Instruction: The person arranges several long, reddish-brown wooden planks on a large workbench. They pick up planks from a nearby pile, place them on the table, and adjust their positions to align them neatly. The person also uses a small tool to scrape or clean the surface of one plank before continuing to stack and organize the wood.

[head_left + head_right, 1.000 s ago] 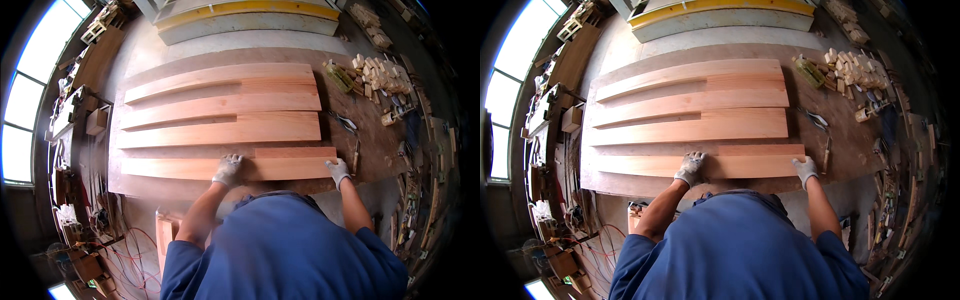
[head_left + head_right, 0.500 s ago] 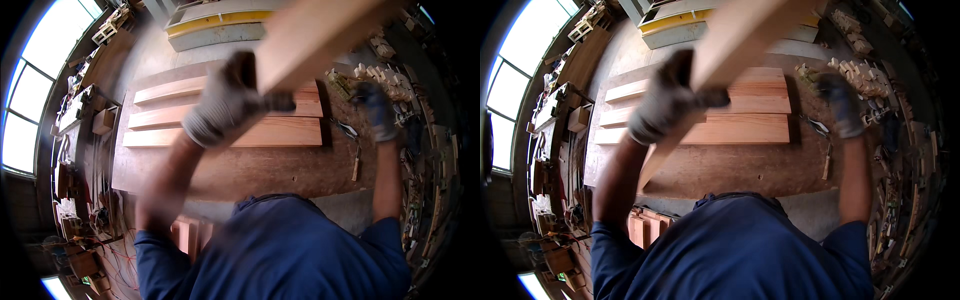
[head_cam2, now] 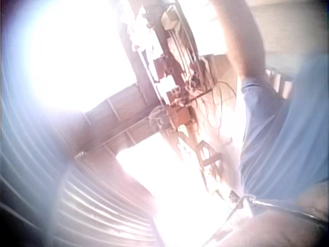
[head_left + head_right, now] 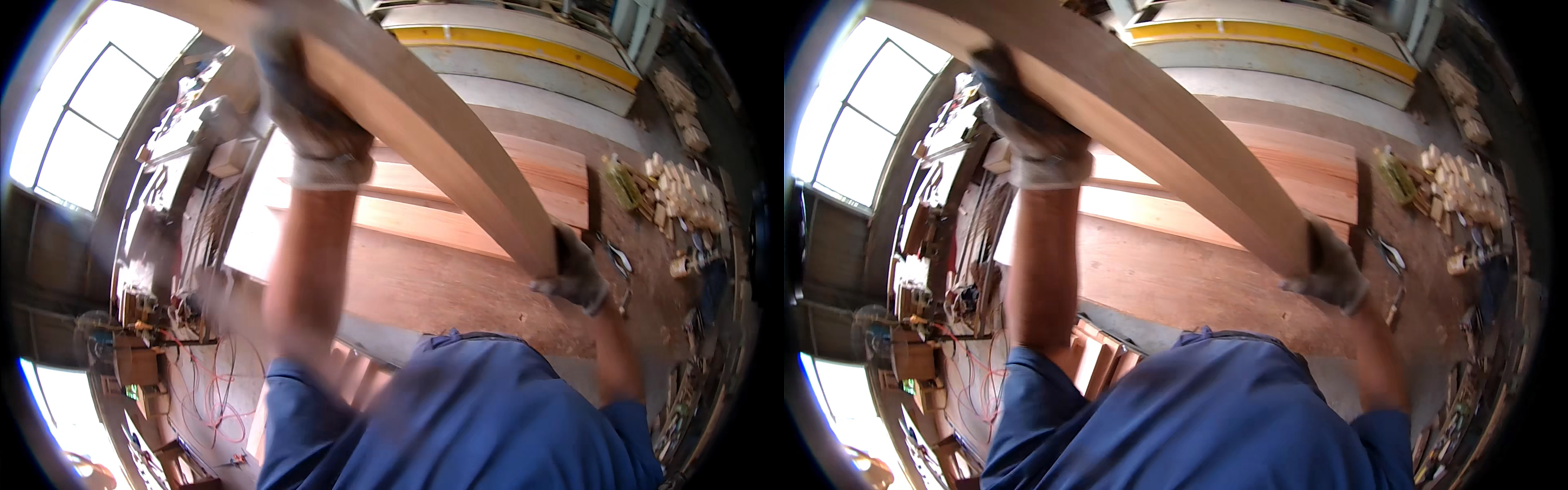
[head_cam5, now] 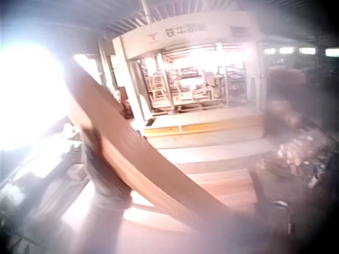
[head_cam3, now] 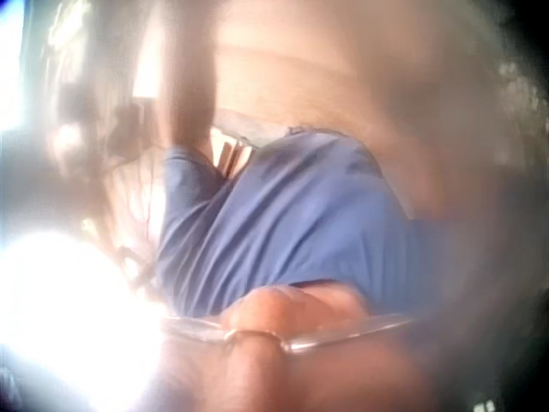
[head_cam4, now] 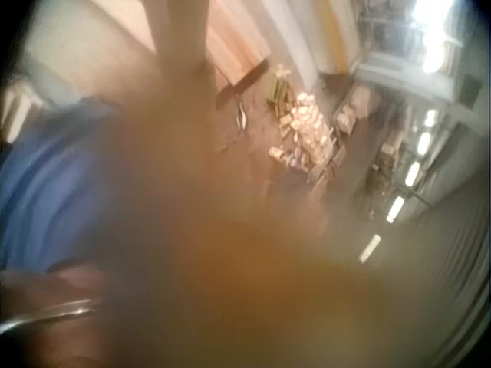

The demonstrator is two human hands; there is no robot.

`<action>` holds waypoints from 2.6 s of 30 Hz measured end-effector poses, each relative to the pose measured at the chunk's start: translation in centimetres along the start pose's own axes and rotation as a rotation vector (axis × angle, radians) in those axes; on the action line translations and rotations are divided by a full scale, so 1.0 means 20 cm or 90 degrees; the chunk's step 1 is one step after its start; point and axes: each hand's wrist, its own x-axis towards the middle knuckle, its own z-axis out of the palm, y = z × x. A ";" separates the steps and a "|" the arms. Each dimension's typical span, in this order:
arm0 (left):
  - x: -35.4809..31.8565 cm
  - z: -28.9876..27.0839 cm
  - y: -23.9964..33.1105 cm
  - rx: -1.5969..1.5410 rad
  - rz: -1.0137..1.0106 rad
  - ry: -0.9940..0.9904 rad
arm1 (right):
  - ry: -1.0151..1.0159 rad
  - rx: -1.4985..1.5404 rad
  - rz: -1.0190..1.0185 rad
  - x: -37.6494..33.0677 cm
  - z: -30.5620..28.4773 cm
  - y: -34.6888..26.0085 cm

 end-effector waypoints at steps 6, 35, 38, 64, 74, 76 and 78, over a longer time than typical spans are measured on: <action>-0.66 -0.50 -0.34 -0.285 -0.361 0.292 | 0.031 -0.372 0.046 -0.23 -0.03 0.13; -1.36 -1.13 -0.83 0.565 -0.917 0.281 | -0.226 -0.486 0.246 0.33 0.44 0.67; -1.37 -0.94 -0.81 0.937 -0.716 -0.089 | -0.162 -0.519 0.270 0.19 0.38 0.72; -1.20 -0.80 -1.20 0.983 -0.289 -0.782 | 0.300 -0.200 0.536 -0.47 0.04 0.98; -1.11 -0.86 -1.17 0.989 -0.338 -0.797 | 0.275 -0.224 0.515 -0.37 0.09 0.97; -1.10 -0.92 -1.17 1.000 -0.313 -0.799 | 0.260 -0.271 0.532 -0.32 0.11 0.94; -1.08 -0.91 -1.16 1.010 -0.320 -0.809 | 0.251 -0.261 0.554 -0.29 0.11 0.90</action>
